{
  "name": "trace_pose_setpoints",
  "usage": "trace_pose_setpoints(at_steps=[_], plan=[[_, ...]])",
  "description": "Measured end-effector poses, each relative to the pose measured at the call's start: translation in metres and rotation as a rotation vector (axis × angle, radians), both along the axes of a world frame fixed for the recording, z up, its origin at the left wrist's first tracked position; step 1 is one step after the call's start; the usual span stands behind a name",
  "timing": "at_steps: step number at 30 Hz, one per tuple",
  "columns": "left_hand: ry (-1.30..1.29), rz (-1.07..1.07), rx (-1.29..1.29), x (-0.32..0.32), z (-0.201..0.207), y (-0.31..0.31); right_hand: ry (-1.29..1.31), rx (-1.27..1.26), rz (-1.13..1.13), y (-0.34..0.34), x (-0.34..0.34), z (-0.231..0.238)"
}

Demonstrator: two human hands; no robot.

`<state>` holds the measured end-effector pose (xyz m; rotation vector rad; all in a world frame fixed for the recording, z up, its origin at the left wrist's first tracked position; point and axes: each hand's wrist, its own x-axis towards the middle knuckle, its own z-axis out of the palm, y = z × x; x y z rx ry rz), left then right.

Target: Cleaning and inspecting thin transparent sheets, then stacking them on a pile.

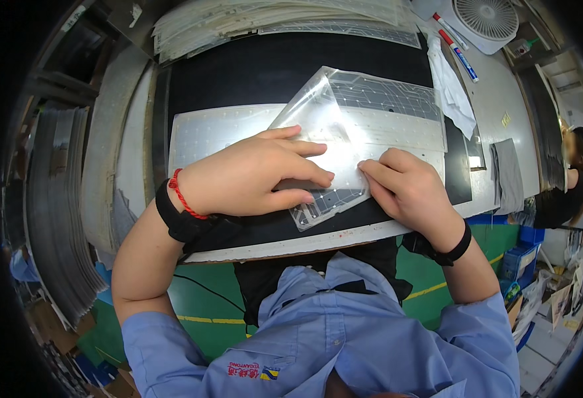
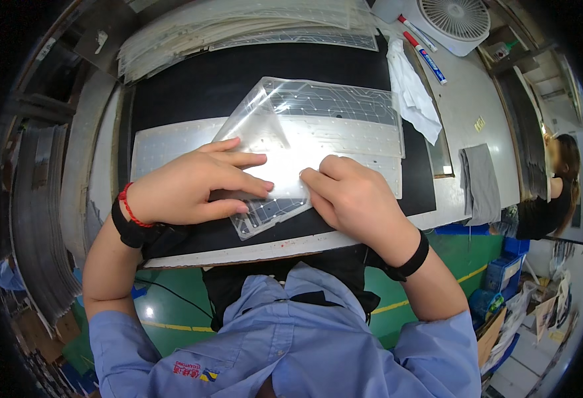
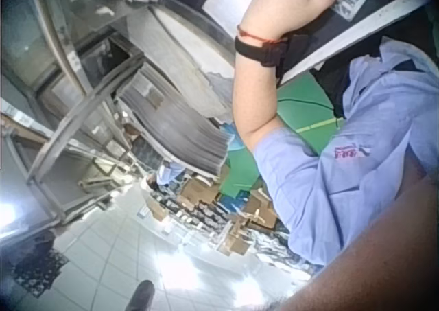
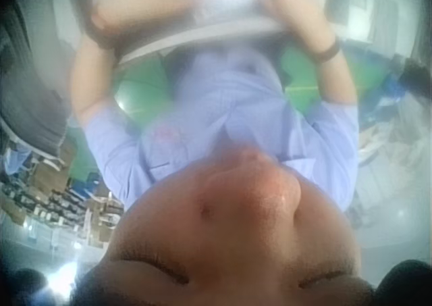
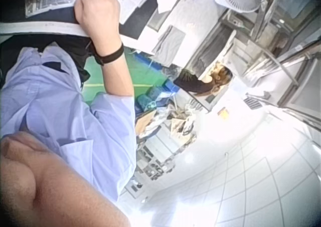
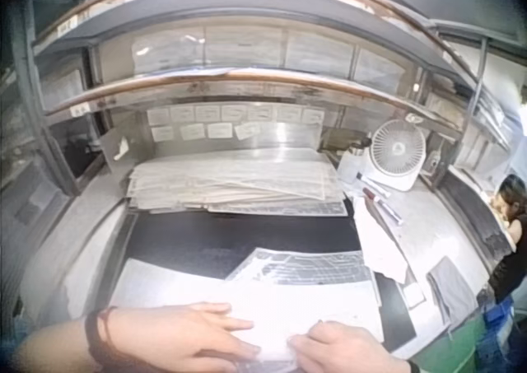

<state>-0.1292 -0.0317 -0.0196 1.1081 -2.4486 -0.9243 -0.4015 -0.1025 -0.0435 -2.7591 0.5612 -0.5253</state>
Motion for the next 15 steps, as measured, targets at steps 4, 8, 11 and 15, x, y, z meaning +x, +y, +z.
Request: trace_pose_setpoints(at_steps=[4,8,11,15], plan=[[-0.010,0.006,-0.003,-0.001,0.000,0.002,0.057,-0.002,-0.060,0.006,0.009,0.006],[-0.018,0.010,-0.014,-0.002,-0.001,0.002,0.082,-0.019,-0.066,0.008,0.012,0.006],[-0.027,0.022,-0.016,-0.002,0.000,0.002,0.066,-0.034,-0.015,0.005,0.007,0.004],[-0.018,0.033,-0.016,-0.002,-0.001,0.002,-0.023,0.072,0.109,0.003,-0.008,0.004]])
